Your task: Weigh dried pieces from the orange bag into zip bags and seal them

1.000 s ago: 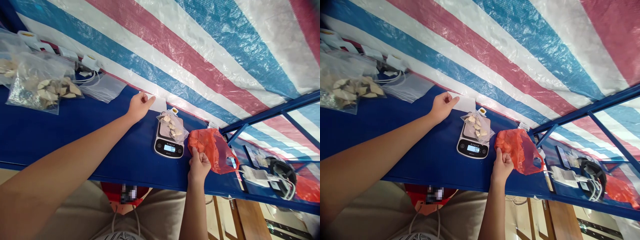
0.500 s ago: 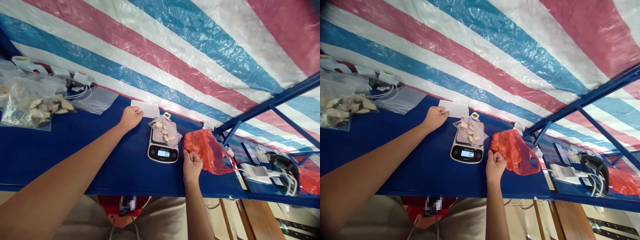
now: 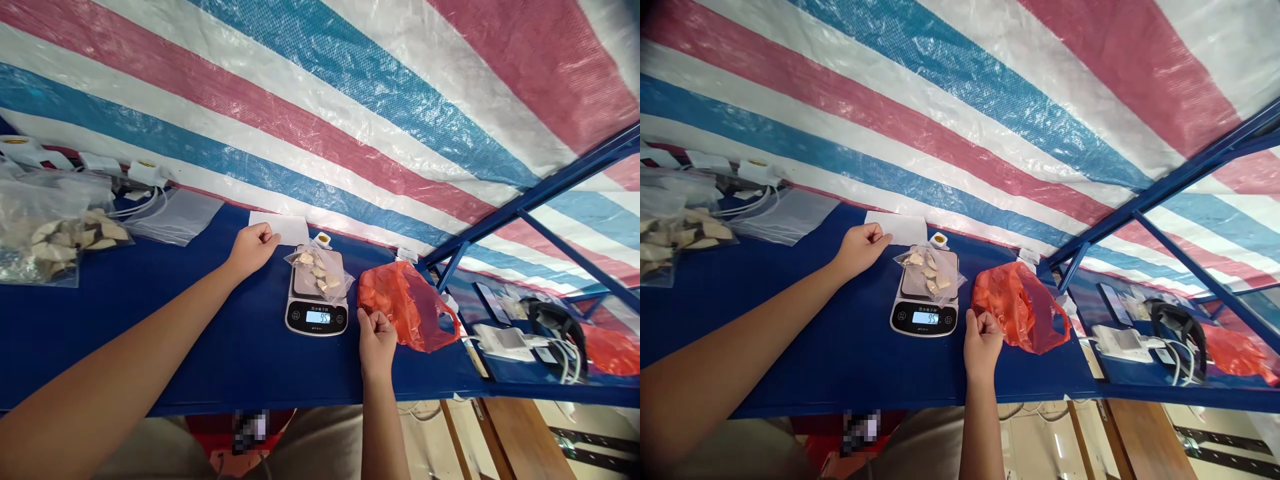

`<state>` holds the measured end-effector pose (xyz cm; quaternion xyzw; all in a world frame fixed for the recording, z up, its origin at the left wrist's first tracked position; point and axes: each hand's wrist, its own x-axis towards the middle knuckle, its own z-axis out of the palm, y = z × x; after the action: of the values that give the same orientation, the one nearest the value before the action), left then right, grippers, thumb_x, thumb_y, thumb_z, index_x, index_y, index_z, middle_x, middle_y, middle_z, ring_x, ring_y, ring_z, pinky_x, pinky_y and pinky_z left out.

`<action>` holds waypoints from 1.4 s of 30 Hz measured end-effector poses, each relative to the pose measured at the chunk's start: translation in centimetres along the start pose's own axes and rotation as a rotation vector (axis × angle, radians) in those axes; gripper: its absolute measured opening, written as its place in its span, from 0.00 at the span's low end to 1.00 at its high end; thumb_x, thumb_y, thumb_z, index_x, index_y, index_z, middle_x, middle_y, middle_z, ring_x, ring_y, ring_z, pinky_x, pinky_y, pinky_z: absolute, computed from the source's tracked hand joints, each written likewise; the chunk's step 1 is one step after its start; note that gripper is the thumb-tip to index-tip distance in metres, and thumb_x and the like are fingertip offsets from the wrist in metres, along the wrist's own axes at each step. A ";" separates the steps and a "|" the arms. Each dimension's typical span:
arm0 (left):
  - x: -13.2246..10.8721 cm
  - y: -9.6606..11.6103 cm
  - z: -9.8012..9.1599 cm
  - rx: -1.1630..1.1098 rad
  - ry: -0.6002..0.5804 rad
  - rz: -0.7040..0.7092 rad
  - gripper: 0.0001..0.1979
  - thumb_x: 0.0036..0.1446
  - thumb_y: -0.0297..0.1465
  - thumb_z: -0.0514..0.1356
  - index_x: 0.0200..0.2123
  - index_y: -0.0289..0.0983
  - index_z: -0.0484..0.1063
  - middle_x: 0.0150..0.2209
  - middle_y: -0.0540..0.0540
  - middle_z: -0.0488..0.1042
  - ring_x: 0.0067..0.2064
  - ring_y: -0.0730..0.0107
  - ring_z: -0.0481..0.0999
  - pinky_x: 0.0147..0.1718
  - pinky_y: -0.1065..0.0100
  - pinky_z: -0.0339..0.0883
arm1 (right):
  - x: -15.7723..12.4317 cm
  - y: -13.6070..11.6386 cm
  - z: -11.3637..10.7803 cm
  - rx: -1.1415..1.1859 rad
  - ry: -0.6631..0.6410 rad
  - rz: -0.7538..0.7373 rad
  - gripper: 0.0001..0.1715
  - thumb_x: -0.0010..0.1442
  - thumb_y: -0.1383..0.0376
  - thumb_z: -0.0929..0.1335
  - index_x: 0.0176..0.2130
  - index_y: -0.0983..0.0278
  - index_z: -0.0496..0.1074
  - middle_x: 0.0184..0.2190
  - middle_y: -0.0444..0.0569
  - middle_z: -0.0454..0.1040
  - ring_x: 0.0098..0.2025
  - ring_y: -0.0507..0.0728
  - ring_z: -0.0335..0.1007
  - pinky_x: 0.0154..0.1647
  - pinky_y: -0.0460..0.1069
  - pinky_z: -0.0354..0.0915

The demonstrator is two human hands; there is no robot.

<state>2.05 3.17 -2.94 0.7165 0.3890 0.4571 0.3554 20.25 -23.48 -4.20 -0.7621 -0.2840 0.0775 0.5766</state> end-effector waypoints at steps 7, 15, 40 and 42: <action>-0.1 0.1 0.0 -0.016 0.006 -0.024 0.17 0.52 0.35 0.61 0.22 0.40 0.55 0.20 0.55 0.57 0.23 0.74 0.57 0.27 0.66 0.53 | -0.1 0.1 -0.1 -0.043 -0.018 -0.014 0.29 0.59 0.49 0.71 0.23 0.56 0.50 0.19 0.35 0.48 0.22 0.49 0.45 0.24 0.47 0.49; -0.2 0.2 -0.1 -0.033 0.007 -0.028 0.16 0.52 0.35 0.62 0.22 0.40 0.55 0.20 0.55 0.58 0.24 0.75 0.57 0.27 0.67 0.53 | -0.3 -0.3 0.1 -0.002 -0.023 -0.060 0.28 0.61 0.48 0.71 0.24 0.58 0.56 0.21 0.36 0.54 0.24 0.50 0.50 0.27 0.48 0.52; -0.3 0.0 -0.1 -0.036 -0.022 -0.020 0.16 0.53 0.35 0.62 0.23 0.40 0.56 0.21 0.55 0.60 0.25 0.74 0.58 0.28 0.67 0.54 | -0.5 -2.2 0.8 0.107 0.007 -0.067 0.22 0.63 0.49 0.71 0.46 0.63 0.70 0.34 0.49 0.78 0.36 0.57 0.75 0.40 0.51 0.68; -0.3 0.0 -0.1 -0.031 -0.025 -0.023 0.16 0.52 0.35 0.62 0.23 0.40 0.56 0.21 0.55 0.60 0.25 0.74 0.58 0.28 0.66 0.54 | 0.1 -3.5 1.5 0.031 -0.101 -0.084 0.24 0.64 0.50 0.69 0.52 0.63 0.71 0.37 0.51 0.81 0.39 0.58 0.77 0.42 0.52 0.69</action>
<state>1.89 2.87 -3.00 0.7120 0.3857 0.4501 0.3766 18.47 -21.50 -1.40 -0.7356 -0.3433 0.0960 0.5760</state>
